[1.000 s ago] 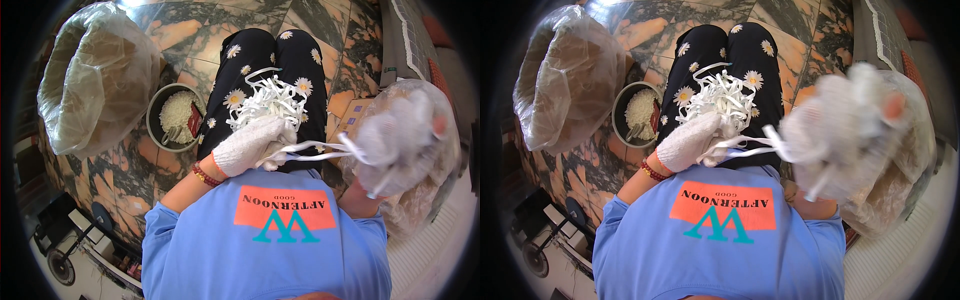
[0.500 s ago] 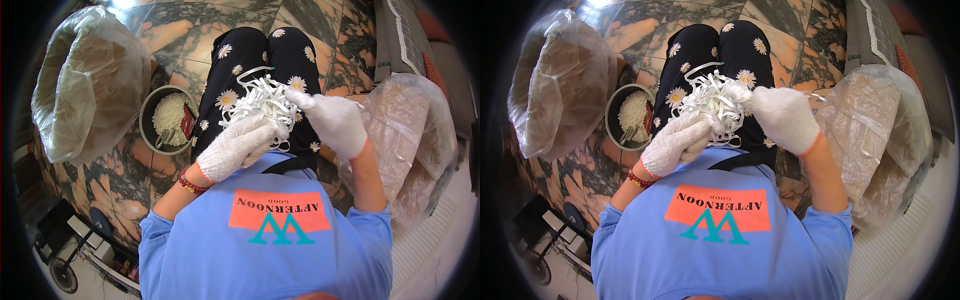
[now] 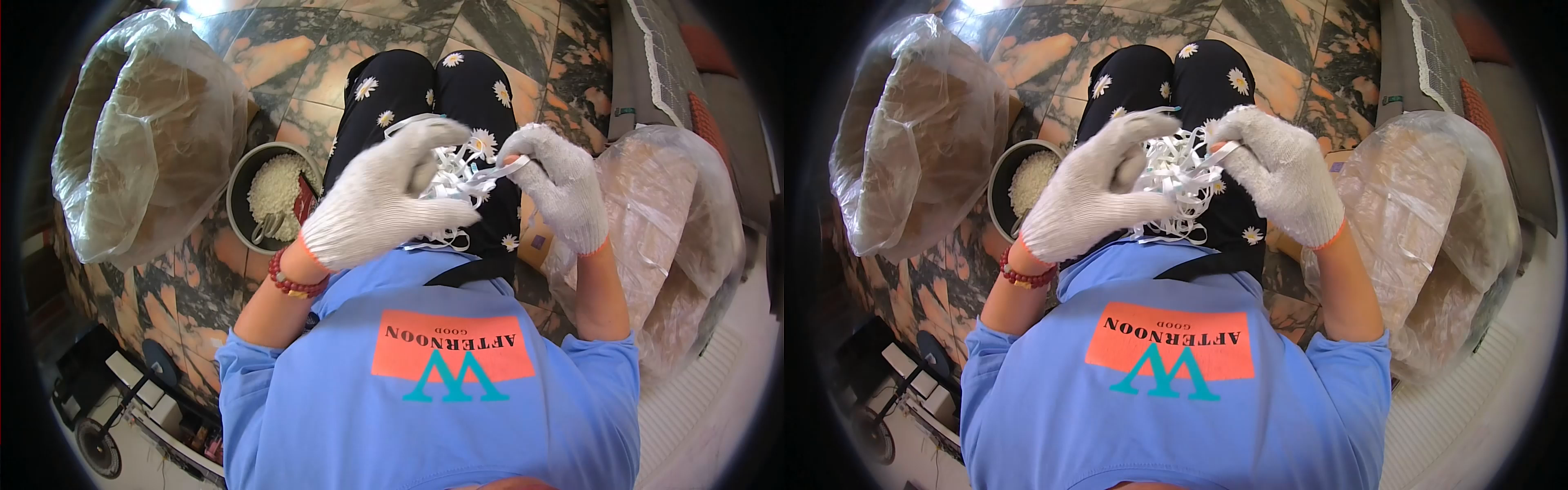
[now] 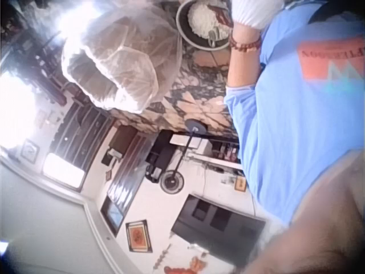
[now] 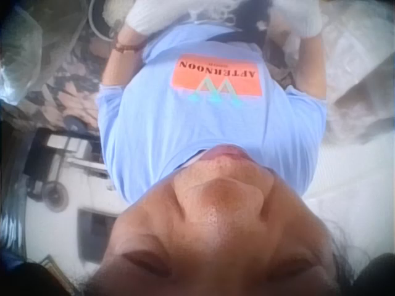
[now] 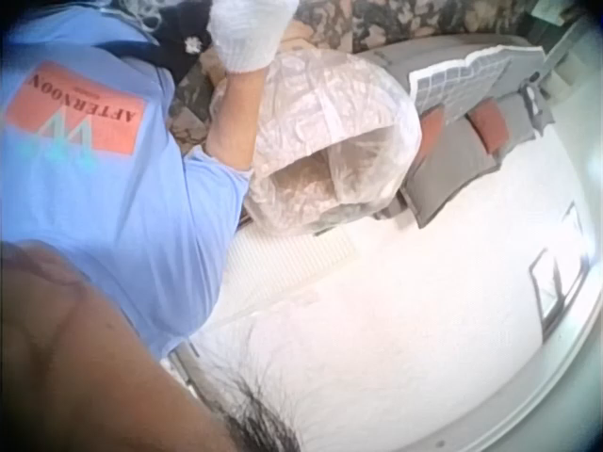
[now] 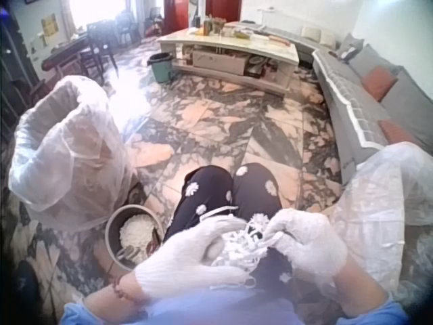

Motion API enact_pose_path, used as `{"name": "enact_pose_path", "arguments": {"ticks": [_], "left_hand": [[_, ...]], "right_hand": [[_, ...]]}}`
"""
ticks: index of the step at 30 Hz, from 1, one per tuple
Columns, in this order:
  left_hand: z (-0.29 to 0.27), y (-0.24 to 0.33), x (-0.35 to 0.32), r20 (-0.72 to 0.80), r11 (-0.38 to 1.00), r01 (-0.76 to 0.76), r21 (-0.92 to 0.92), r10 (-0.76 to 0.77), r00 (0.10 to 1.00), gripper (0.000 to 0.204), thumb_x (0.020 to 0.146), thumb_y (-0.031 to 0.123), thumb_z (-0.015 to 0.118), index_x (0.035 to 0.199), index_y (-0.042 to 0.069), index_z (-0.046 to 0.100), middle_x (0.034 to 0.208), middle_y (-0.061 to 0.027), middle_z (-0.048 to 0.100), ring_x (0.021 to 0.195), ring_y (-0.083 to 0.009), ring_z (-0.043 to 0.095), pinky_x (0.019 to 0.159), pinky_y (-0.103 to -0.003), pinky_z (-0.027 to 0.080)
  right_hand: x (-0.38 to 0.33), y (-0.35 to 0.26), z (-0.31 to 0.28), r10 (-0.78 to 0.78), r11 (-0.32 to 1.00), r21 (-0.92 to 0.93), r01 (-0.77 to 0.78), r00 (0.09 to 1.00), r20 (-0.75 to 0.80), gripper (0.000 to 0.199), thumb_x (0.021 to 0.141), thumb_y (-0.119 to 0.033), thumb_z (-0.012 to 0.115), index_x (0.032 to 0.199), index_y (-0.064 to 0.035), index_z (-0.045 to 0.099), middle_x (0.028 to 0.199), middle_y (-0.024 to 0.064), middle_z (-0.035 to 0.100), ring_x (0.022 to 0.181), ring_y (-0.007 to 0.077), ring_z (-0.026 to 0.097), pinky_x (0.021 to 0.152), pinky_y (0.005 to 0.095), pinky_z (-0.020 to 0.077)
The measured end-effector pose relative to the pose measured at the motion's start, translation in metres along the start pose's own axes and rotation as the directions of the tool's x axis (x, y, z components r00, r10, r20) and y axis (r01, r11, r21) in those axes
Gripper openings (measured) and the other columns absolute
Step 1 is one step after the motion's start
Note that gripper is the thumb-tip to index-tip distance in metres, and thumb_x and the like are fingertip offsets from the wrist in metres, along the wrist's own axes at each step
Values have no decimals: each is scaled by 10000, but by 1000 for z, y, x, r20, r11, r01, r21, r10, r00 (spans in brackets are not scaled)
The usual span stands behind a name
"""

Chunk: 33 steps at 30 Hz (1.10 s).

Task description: The person, wearing gloves, takes long white strips from their lap and ties them into bundles or knots, then places the finished bundles into a container.

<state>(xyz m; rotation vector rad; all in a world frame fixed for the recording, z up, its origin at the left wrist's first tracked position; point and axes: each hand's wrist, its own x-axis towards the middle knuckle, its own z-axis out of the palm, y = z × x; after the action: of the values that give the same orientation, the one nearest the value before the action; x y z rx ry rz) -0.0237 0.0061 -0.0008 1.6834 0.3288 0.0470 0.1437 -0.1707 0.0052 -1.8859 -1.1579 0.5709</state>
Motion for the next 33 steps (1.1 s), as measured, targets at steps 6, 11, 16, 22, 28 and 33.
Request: {"name": "enact_pose_path", "arguments": {"ticks": [6, 11, 16, 22, 28, 33], "left_hand": [[26, -5, 30, 197, 890, -395, 227, 355, 914, 137, 976, 138, 599, 937, 41, 688, 835, -79, 593, 810, -216, 593, 738, -341, 489], [20, -14, 20, 334, 954, -258, 153, 196, 922, 286, 1012, 275, 526, 912, 71, 699, 864, -114, 580, 804, -296, 603, 705, -399, 489], [13, -32, 4, 325, 892, -417, 176, 347, 880, 251, 1007, 223, 530, 912, 42, 677, 860, -115, 573, 880, -303, 570, 773, -384, 470], [6, -39, -13, 393, 984, -161, -75, 178, 902, 234, 1048, 169, 501, 888, 23, 589, 768, -17, 528, 742, -146, 481, 717, -301, 433], [-1, -59, -30, 449, 1000, -6, -18, 14, 893, 253, 1029, 202, 516, 905, 25, 649, 790, -74, 584, 715, -200, 544, 728, -330, 480], [-6, -59, -31, 310, 949, 299, -94, -258, 915, 333, 1057, 214, 463, 802, 31, 575, 718, 32, 480, 623, -61, 420, 569, -226, 354]], "right_hand": [[-6, -21, -9, -59, 989, 139, 57, 998, 10, 68, 950, -66, 659, 968, -3, 682, 867, 47, 675, 737, 103, 614, 658, 243, 499], [-11, -18, -12, 291, 565, 805, -178, 957, 8, 283, 1056, -296, 555, 924, -54, 618, 741, -1, 560, 573, 27, 475, 474, 176, 360], [-8, 0, -29, 172, 229, 973, -32, 985, -8, 354, 1099, -321, 447, 788, -154, 426, 591, -48, 351, 457, 49, 317, 339, 203, 264], [-30, 38, -131, 138, 307, 921, 239, 947, -291, 285, 1054, -217, 497, 782, -165, 432, 596, -33, 319, 481, 93, 331, 411, 273, 372], [-79, 134, -245, 142, 975, 42, -219, 464, -875, 200, 1040, -178, 480, 851, -128, 519, 693, 11, 497, 554, 156, 438, 496, 317, 404], [-56, 72, -187, 465, 864, 497, 76, 260, -847, 229, 1058, -244, 483, 909, -95, 574, 767, 22, 556, 616, 181, 500, 530, 305, 422]]}}
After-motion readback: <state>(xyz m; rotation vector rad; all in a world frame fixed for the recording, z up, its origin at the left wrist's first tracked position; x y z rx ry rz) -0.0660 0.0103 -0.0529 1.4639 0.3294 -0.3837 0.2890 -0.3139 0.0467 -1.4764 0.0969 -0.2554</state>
